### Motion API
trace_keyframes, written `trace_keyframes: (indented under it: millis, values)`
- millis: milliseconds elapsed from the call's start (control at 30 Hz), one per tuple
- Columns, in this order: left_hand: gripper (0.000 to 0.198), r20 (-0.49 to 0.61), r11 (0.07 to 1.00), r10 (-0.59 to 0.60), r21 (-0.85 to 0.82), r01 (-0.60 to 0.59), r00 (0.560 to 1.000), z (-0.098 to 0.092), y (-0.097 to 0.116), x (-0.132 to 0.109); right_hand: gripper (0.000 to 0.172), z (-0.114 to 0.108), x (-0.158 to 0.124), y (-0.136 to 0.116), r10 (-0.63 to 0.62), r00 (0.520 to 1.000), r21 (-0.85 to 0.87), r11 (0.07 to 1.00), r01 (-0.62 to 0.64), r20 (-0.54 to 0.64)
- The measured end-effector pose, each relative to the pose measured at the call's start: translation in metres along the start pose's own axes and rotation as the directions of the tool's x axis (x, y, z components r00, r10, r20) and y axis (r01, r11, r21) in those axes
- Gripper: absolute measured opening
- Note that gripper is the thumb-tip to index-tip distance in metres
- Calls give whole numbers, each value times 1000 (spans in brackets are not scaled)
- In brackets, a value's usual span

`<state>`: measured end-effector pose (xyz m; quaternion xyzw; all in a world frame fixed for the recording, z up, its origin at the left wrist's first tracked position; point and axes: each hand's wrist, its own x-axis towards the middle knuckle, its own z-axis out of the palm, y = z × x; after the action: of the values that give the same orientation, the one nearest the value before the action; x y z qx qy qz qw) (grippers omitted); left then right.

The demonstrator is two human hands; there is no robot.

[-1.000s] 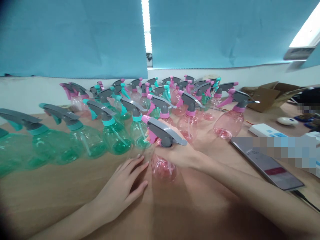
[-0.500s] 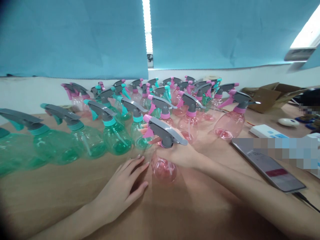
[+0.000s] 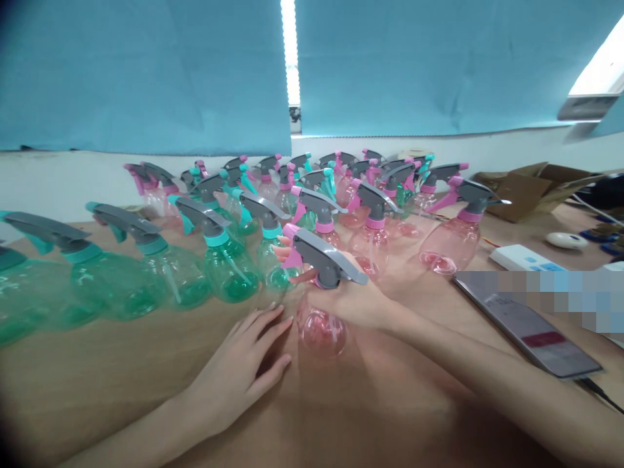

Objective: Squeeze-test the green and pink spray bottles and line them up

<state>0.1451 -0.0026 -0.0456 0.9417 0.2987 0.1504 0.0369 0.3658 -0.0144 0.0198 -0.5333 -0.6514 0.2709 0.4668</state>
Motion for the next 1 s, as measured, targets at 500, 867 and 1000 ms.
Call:
trace_keyframes:
  millis: [500,867,1000]
  values:
    - [40,13,1000,6,10,-6,1000,-1,0,0,5,1,-1,0,89,996,23,996,-89,-13]
    - [39,15,1000,4,14,-4,1000,-2,1,1,6,2,0,-1,119,993,18,993,-119,-4]
    - [40,13,1000,2,12,-2,1000,-1,0,1,6,1,-1,-3,100,995,8,995,-100,-5]
